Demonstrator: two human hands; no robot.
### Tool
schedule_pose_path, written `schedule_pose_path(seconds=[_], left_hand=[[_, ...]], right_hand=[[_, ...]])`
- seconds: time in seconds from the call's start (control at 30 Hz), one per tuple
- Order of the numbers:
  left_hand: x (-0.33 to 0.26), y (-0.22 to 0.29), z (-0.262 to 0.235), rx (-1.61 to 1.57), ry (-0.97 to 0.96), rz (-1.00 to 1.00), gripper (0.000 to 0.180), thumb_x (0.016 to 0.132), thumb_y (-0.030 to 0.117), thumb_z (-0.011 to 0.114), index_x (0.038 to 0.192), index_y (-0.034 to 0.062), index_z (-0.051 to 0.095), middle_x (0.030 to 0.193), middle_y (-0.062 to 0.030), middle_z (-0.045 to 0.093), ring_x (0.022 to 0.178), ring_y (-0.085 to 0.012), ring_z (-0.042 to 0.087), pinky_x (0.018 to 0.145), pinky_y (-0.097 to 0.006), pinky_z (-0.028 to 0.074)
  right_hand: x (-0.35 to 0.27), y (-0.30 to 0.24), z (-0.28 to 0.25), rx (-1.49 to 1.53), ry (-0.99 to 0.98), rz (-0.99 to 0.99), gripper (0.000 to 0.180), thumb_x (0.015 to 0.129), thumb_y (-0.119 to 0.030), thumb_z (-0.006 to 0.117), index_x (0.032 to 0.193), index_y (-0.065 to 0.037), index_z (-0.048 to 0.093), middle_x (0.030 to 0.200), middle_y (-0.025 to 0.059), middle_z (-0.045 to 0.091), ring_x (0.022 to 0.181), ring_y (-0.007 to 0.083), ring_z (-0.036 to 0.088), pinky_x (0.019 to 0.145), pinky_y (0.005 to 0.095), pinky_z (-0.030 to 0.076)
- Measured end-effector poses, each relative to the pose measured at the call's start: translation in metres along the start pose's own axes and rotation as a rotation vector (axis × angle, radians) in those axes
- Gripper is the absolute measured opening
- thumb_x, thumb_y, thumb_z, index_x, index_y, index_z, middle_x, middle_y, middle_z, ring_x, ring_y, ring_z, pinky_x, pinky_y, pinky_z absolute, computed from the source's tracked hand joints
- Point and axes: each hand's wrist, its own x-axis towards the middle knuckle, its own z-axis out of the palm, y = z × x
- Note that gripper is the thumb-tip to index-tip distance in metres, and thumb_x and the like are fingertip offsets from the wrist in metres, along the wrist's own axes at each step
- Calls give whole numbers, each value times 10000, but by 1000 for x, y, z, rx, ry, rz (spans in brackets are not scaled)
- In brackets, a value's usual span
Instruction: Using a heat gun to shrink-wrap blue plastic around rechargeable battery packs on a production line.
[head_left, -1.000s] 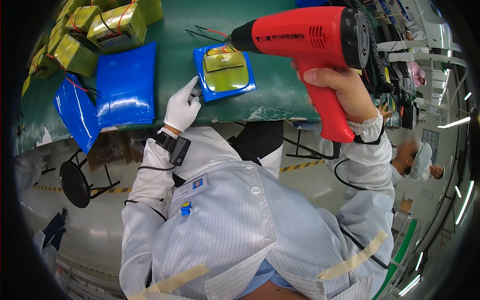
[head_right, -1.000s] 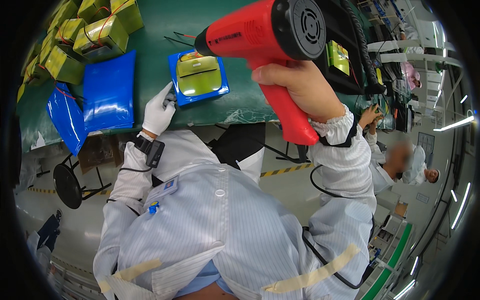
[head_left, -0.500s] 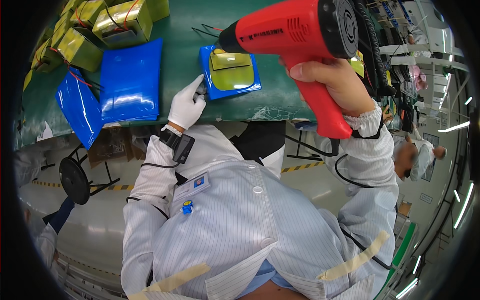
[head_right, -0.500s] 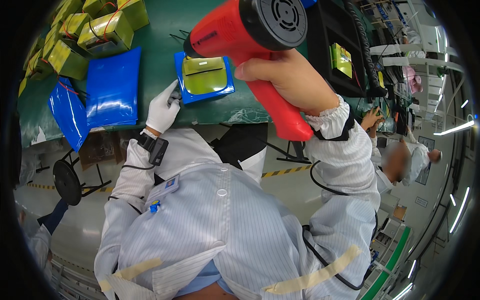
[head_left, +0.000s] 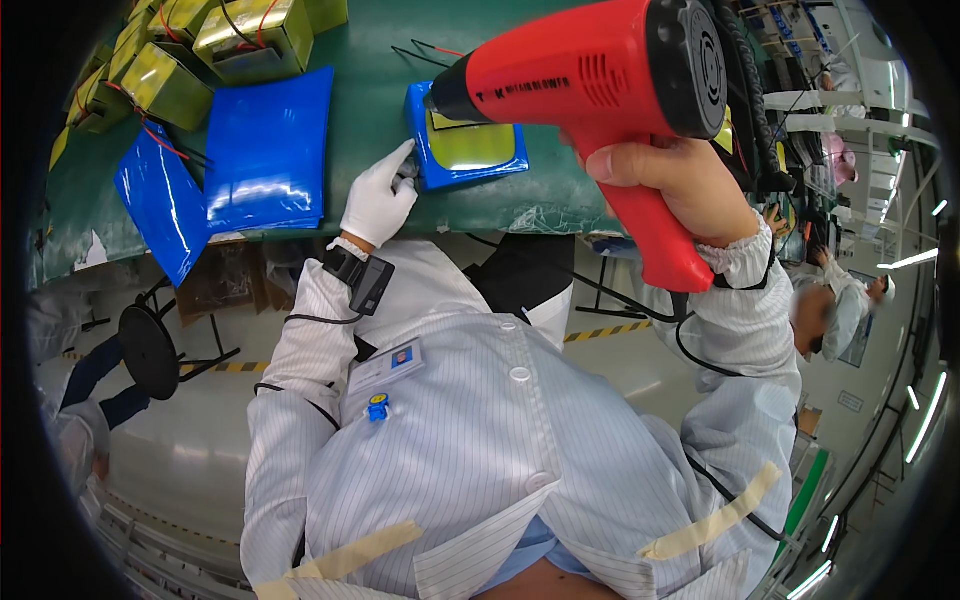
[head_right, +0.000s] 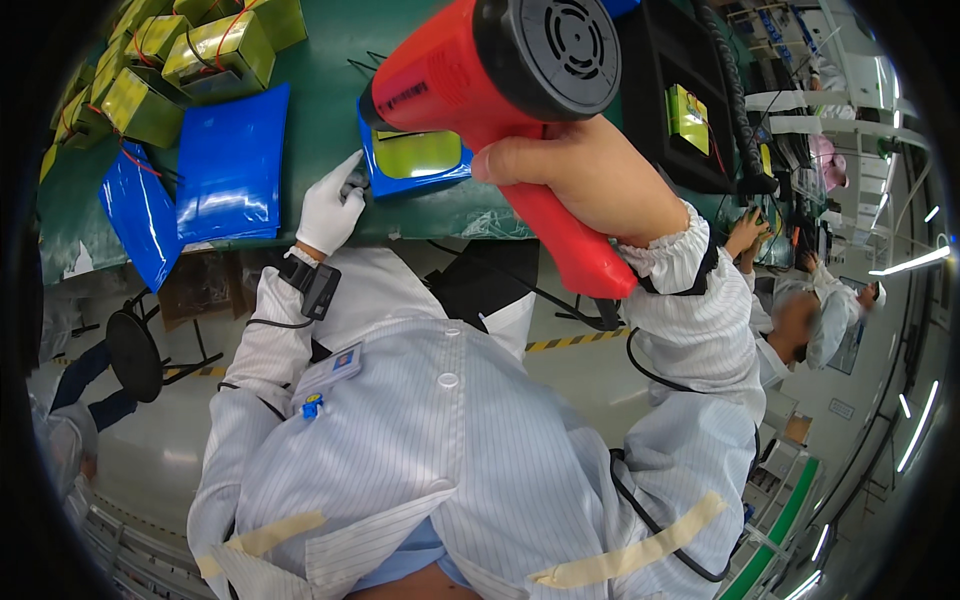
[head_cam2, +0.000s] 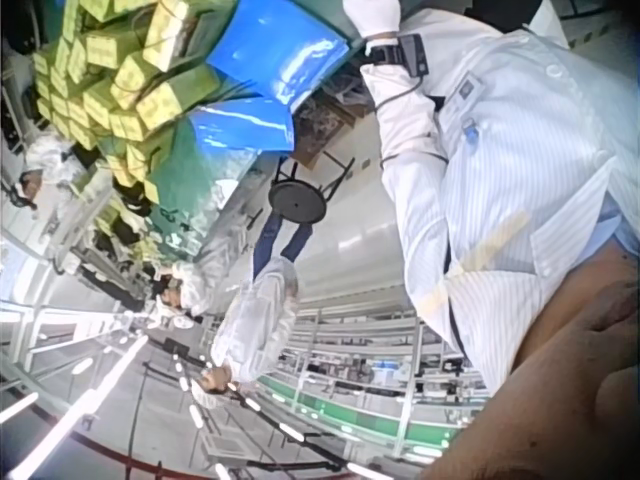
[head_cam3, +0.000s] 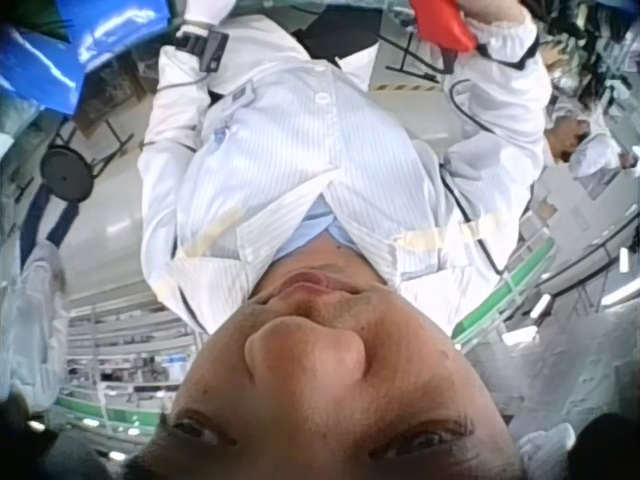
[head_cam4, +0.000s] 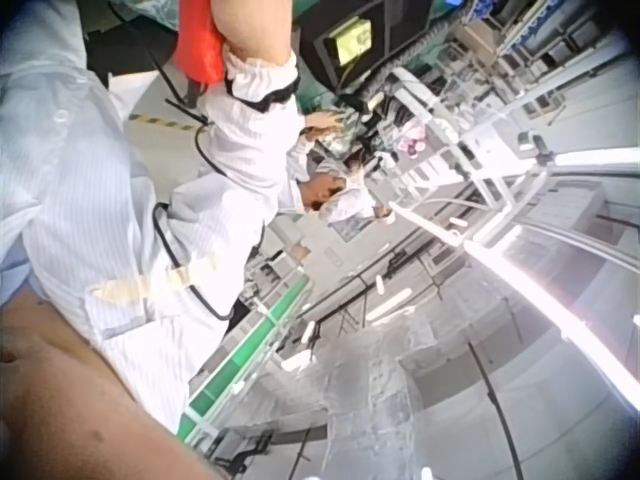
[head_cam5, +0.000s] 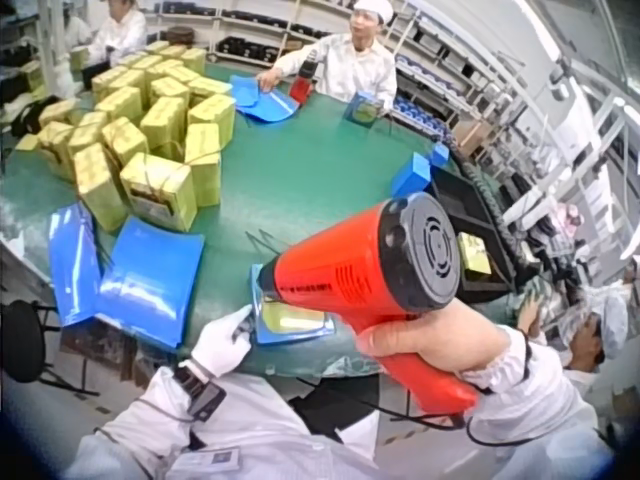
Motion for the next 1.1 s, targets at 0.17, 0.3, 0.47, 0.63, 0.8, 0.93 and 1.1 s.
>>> schedule_pose_path(seconds=[0.17, 0.3, 0.47, 0.63, 0.8, 0.93, 1.1], left_hand=[[0, -4, 2, -2, 47, 13, 462, 825, 25, 585, 1280, 42, 662, 958, -155, 731, 751, -259, 695, 728, -361, 563], [-1, -7, 4, 2, 88, 45, 387, 827, 7, 573, 1193, 29, 697, 960, -159, 732, 787, -273, 712, 741, -359, 568], [-2, -11, 5, -15, 93, 44, 381, 821, -8, 569, 1178, 19, 700, 956, -164, 731, 812, -280, 719, 755, -358, 571], [-2, -7, 5, -20, 91, 42, 379, 819, -10, 569, 1173, 15, 702, 961, -169, 731, 818, -282, 719, 760, -356, 571], [-2, -7, 5, -12, 97, 47, 367, 818, -10, 571, 1156, 13, 709, 963, -173, 731, 823, -286, 720, 762, -357, 570], [-2, -10, 5, -11, 111, 79, 354, 826, -10, 576, 1153, 13, 711, 962, -174, 731, 814, -287, 720, 753, -359, 569], [-2, -10, 7, -19, 124, 92, 329, 847, -6, 584, 1149, 15, 712, 961, -174, 730, 783, -283, 716, 737, -358, 567]], right_hand=[[-8, 3, 1, -18, -3, -10, 325, 812, -158, 768, 1095, -29, 673, 936, 37, 666, 808, 144, 615, 733, 319, 511], [-18, 6, 0, -18, -3, -31, 321, 812, -160, 773, 1090, -28, 678, 940, 35, 670, 844, 145, 617, 761, 320, 514], [-9, -2, 1, -83, 1, -45, 320, 814, -158, 773, 1093, -30, 679, 959, 41, 681, 861, 147, 626, 774, 326, 517], [9, 5, 1, -50, 15, -138, 331, 823, -167, 764, 1115, -32, 687, 978, 54, 695, 866, 151, 634, 784, 325, 517], [-4, 5, 1, -52, -13, -69, 333, 824, -135, 758, 1131, -33, 682, 977, 41, 683, 875, 144, 627, 779, 325, 515], [-13, 12, 1, -80, -56, -79, 392, 826, -119, 750, 1191, -37, 636, 950, 49, 661, 787, 153, 632, 696, 328, 537], [-29, 15, 0, -48, -86, 54, 391, 835, -134, 765, 1187, -28, 631, 945, 48, 660, 784, 150, 627, 687, 331, 542]])
